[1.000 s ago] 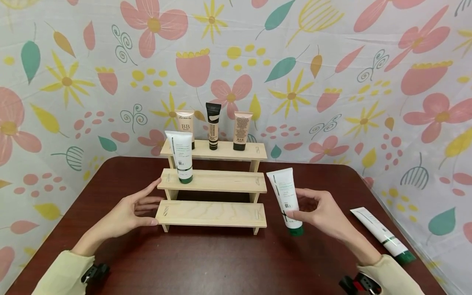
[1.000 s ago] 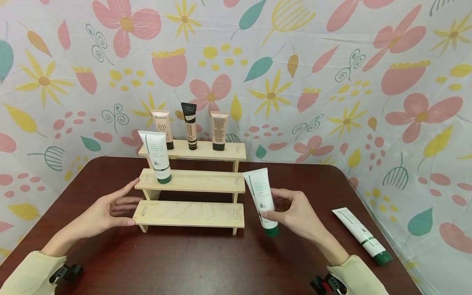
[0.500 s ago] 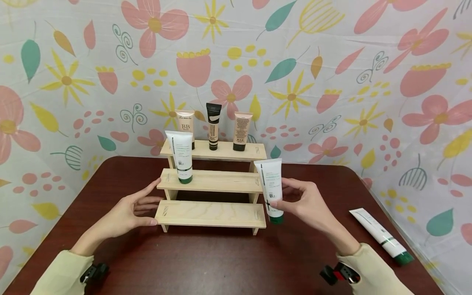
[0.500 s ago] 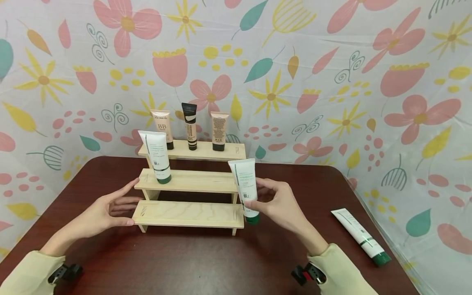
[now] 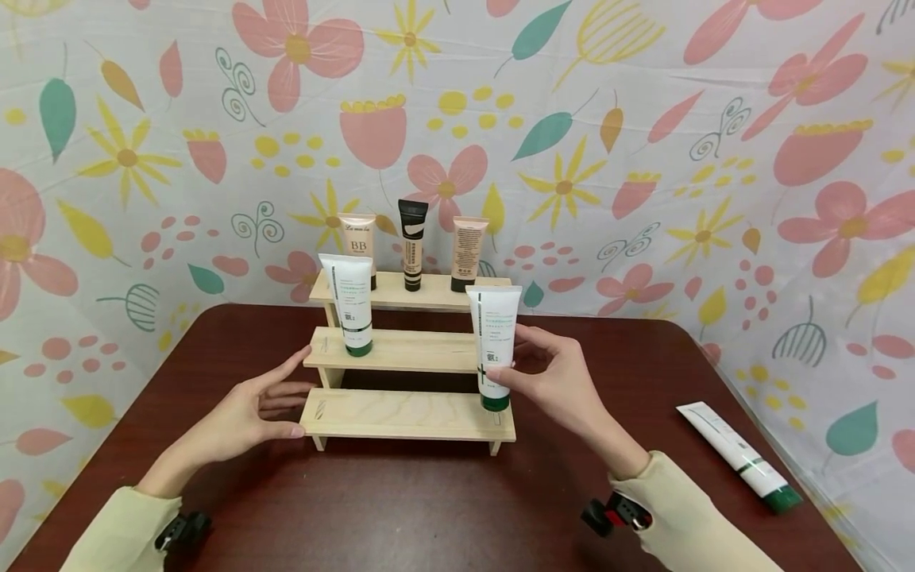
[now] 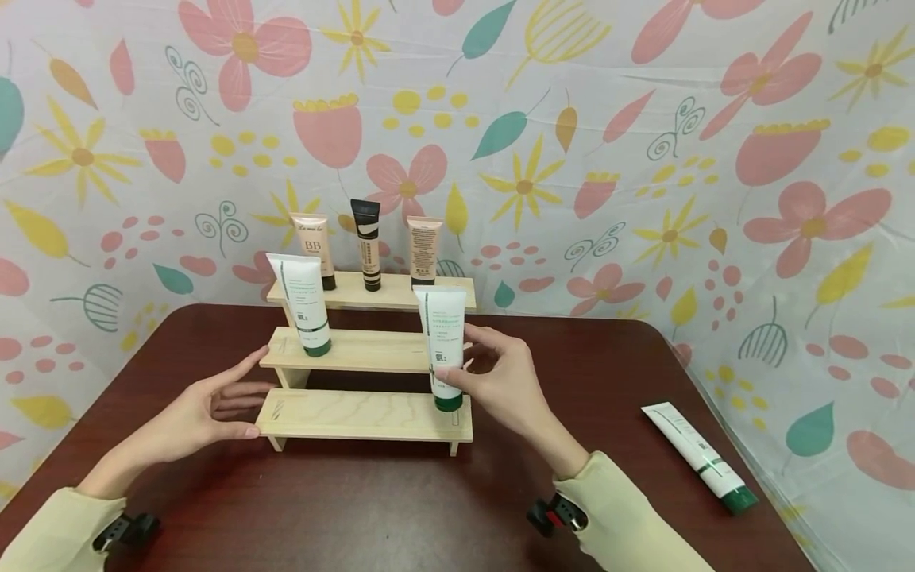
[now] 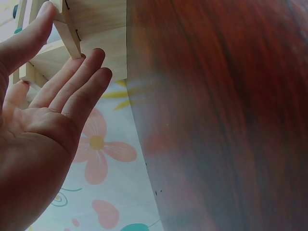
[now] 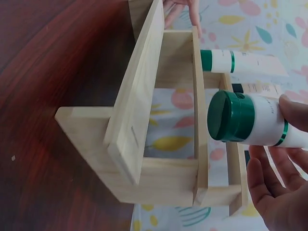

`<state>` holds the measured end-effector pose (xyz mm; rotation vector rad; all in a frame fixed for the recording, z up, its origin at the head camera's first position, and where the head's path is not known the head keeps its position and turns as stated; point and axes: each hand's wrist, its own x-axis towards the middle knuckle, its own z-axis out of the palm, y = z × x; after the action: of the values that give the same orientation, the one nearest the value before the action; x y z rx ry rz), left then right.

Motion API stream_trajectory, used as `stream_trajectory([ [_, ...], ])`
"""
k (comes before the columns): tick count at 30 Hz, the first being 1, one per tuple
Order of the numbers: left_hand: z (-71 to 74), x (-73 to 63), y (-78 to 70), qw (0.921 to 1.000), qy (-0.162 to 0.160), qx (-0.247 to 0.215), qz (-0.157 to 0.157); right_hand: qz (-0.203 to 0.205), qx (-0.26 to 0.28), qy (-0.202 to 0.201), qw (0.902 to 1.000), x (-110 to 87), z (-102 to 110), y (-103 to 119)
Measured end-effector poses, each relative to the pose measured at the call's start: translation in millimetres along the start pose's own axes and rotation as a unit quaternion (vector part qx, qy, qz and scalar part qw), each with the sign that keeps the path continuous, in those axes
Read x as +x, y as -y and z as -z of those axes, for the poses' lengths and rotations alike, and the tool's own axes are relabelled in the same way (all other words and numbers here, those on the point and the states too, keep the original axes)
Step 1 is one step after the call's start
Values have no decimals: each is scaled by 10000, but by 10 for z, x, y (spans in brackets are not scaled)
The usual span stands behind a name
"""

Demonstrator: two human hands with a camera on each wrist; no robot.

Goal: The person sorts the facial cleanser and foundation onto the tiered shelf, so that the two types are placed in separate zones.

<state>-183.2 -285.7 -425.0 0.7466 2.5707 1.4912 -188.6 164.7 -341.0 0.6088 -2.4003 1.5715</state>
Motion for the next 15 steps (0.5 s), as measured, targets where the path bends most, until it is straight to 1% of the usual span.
stream_trajectory([
  [7,-7,0,2,10000,16,21,-13,400,44,-333,9986,120,-194,16],
  [12,0,-1,-9,10000,16,-3,25,546,288,-373,9974,228,-331,51],
  [15,-3,0,-12,10000,25,-10,-20,601,409,-354,9967,299,-416,63],
])
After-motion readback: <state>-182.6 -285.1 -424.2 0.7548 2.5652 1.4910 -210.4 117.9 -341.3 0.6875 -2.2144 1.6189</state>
